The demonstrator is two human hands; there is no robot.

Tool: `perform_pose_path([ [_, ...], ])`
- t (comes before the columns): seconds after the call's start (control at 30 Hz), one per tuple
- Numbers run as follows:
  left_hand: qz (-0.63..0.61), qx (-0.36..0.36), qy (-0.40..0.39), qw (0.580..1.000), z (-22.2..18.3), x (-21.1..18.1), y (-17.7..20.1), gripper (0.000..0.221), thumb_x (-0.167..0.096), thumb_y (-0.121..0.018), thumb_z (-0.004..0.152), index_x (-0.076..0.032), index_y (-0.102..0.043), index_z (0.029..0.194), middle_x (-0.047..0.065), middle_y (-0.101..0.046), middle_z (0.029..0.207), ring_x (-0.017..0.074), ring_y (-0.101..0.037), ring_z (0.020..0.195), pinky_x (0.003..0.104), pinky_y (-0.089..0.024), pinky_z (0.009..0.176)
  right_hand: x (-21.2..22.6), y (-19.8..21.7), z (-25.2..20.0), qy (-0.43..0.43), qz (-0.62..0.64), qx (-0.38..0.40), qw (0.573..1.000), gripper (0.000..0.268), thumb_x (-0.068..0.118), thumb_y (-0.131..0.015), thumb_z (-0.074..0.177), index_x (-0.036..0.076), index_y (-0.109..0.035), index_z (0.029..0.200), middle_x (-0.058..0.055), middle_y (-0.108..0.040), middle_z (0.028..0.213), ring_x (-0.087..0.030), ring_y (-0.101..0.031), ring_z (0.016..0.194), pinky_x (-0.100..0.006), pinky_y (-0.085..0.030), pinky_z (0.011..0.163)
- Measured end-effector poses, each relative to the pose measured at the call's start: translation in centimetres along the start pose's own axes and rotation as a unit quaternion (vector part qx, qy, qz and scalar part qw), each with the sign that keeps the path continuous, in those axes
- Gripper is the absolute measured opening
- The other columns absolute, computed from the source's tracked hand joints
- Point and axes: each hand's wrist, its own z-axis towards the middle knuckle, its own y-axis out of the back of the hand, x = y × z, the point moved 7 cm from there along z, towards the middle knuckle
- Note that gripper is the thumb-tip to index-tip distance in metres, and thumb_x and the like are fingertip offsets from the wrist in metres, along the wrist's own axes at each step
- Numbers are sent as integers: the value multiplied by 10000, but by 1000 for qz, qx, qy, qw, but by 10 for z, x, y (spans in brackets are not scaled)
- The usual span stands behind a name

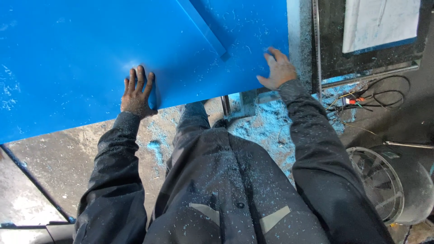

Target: Cutting blue plastic sheets using a table saw and moving them to a stack.

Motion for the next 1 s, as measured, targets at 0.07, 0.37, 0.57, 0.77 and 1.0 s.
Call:
perform_pose_path([
  [0.07, 0, -30, -12, 999, 0, -2, 3, 1615, -666, -979, 465, -297, -46, 1730, 190, 10, 1783, 473, -47, 1630, 670, -270, 1295, 34, 23, 11, -69, 178, 19, 981, 783, 493, -764, 1021, 163, -445, 1655, -114, -456, 1632, -346, -567, 1397, -533, -574, 1081],
  [0.37, 0, -41, -19, 999, -2, 1, 11, 1605, -642, -996, 473, -251, -101, 1746, 237, -17, 1776, 506, -93, 1620, 688, -271, 1270, 161, -28, 140, -124, 96, -215, 964, 689, 419, -818, 932, 90, -462, 1421, -245, -444, 1468, -438, -585, 1189, -555, -593, 823],
  [0.57, -8, -58, -31, 998, -3, 6, 13, 1586, -602, -1005, 490, -211, -152, 1769, 256, -53, 1788, 523, -111, 1626, 723, -300, 1257, 158, 26, 22, -278, 429, 109, 853, 555, 320, -707, 942, 19, -391, 1286, -124, -662, 1057, -258, -709, 852, -406, -600, 679],
  [0.77, -3, -67, -24, 997, 1, 18, -17, 1616, -635, -995, 495, -270, -115, 1800, 220, -46, 1823, 508, -108, 1651, 726, -303, 1272, 100, -91, -185, -237, 569, -3, 787, 599, 603, -676, 996, 67, -583, 1248, 80, -637, 951, -60, -622, 787, -368, -540, 704],
  [1.0, 2, -49, -16, 999, 1, 18, -15, 1651, -669, -982, 481, -287, -83, 1813, 223, -19, 1828, 513, -80, 1651, 710, -279, 1292, 63, -117, -347, -448, 523, 64, 722, 683, 720, -481, 973, 54, -612, 1057, 7, -535, 724, -115, -481, 566, -334, -444, 478],
])
